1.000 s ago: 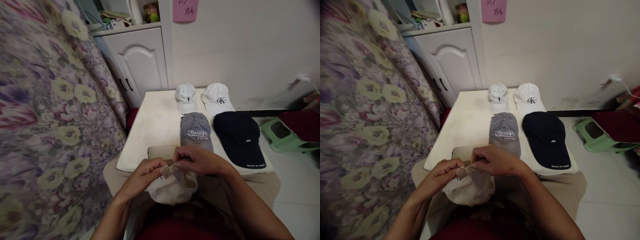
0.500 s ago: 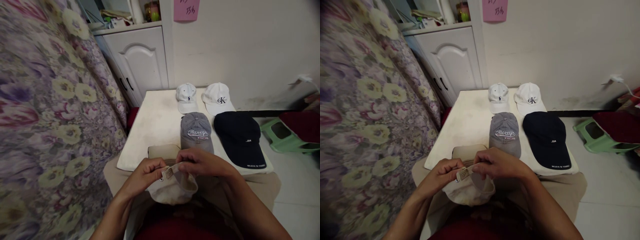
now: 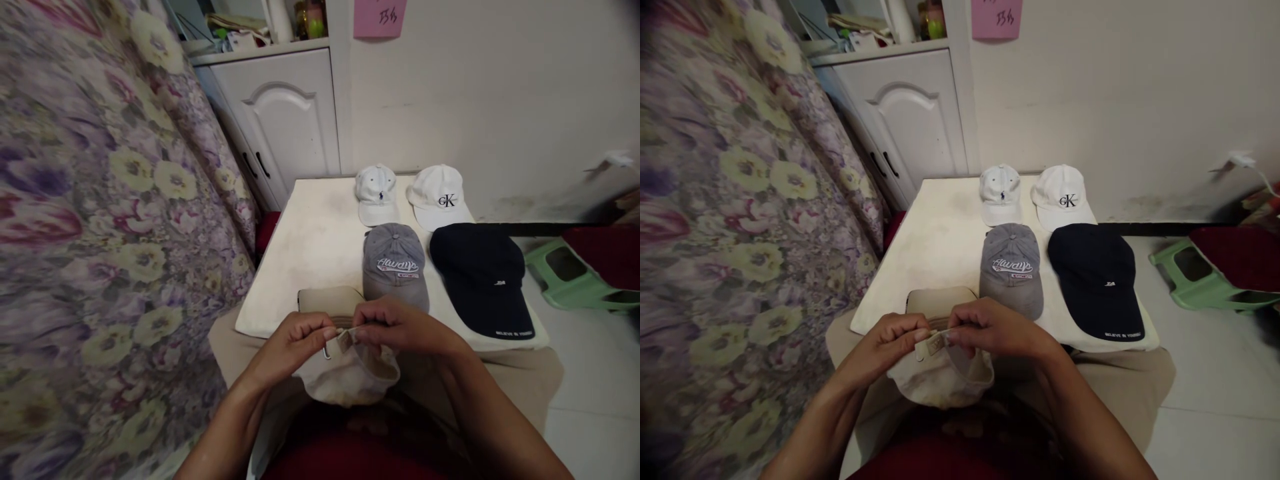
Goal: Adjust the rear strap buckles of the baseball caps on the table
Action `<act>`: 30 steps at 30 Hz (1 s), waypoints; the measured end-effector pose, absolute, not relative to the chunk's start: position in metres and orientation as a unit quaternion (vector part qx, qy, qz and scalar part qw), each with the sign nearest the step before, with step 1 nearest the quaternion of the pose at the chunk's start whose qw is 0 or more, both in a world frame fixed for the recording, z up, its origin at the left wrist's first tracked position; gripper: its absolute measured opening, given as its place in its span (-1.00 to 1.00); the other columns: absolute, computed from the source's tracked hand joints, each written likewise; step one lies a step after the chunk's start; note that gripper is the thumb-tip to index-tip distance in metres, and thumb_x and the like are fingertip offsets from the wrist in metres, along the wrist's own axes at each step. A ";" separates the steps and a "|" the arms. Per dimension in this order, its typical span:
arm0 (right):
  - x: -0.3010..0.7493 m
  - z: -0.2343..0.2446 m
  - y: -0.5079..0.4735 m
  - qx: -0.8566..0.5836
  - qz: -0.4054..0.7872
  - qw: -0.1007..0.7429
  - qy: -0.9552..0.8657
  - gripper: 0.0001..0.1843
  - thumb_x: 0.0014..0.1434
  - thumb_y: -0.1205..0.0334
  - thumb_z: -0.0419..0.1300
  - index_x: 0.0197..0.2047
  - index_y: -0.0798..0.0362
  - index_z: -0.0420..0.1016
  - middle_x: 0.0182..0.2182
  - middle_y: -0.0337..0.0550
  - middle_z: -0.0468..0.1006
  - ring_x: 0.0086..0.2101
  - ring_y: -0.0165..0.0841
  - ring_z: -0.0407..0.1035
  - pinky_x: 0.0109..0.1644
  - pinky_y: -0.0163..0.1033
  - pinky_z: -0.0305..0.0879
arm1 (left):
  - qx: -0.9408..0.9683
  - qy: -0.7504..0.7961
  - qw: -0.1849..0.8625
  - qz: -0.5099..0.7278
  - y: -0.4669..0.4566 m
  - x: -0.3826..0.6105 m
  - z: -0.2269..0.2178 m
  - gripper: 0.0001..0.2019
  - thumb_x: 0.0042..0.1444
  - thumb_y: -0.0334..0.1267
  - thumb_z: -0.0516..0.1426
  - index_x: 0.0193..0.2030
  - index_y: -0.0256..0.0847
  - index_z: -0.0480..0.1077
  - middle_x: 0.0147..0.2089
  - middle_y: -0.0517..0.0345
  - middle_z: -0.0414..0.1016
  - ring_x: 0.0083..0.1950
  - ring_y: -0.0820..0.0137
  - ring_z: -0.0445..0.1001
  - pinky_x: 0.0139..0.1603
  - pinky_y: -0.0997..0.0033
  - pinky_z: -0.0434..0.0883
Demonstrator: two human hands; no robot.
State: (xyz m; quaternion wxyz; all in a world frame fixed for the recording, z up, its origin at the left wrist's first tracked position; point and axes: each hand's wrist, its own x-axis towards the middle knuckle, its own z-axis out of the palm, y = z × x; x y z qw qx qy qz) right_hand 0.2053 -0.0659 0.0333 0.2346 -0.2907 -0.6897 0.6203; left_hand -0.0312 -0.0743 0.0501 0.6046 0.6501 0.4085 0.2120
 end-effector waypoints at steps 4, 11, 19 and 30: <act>0.206 0.033 -0.067 -0.293 0.625 0.229 -0.687 -0.77 0.29 0.11 0.20 -0.30 0.11 0.46 -0.56 -0.33 0.44 -0.55 -0.52 0.23 -0.49 -0.41 0.09 | 0.640 0.397 0.627 0.200 -0.076 -0.030 0.054 -0.63 0.24 0.01 0.11 -0.41 -0.28 0.39 -0.52 0.26 0.24 -0.49 0.51 0.11 -0.49 0.50 0.07; 0.204 0.038 -0.069 -0.283 0.616 0.226 -0.699 -0.74 0.32 0.10 0.16 -0.31 0.11 0.45 -0.54 -0.30 0.50 -0.56 -0.52 0.23 -0.50 -0.41 0.10 | 0.636 0.399 0.630 0.198 -0.077 -0.028 0.057 -0.64 0.19 -0.01 0.16 -0.43 -0.29 0.40 -0.51 0.24 0.29 -0.47 0.50 0.16 -0.47 0.50 0.10; 0.208 0.031 -0.071 -0.279 0.626 0.240 -0.687 -0.75 0.32 0.13 0.16 -0.33 0.10 0.45 -0.56 -0.32 0.47 -0.55 -0.51 0.23 -0.47 -0.40 0.11 | 0.623 0.394 0.644 0.204 -0.076 -0.029 0.053 -0.65 0.17 -0.02 0.18 -0.47 -0.26 0.39 -0.51 0.24 0.28 -0.47 0.49 0.15 -0.48 0.49 0.09; 0.198 0.037 -0.066 -0.253 0.622 0.225 -0.706 -0.77 0.31 0.17 0.16 -0.36 0.10 0.45 -0.57 -0.34 0.44 -0.53 -0.50 0.25 -0.43 -0.38 0.15 | 0.627 0.384 0.651 0.189 -0.073 -0.030 0.048 -0.65 0.17 -0.01 0.18 -0.47 -0.26 0.37 -0.54 0.27 0.20 -0.49 0.50 0.08 -0.51 0.48 0.05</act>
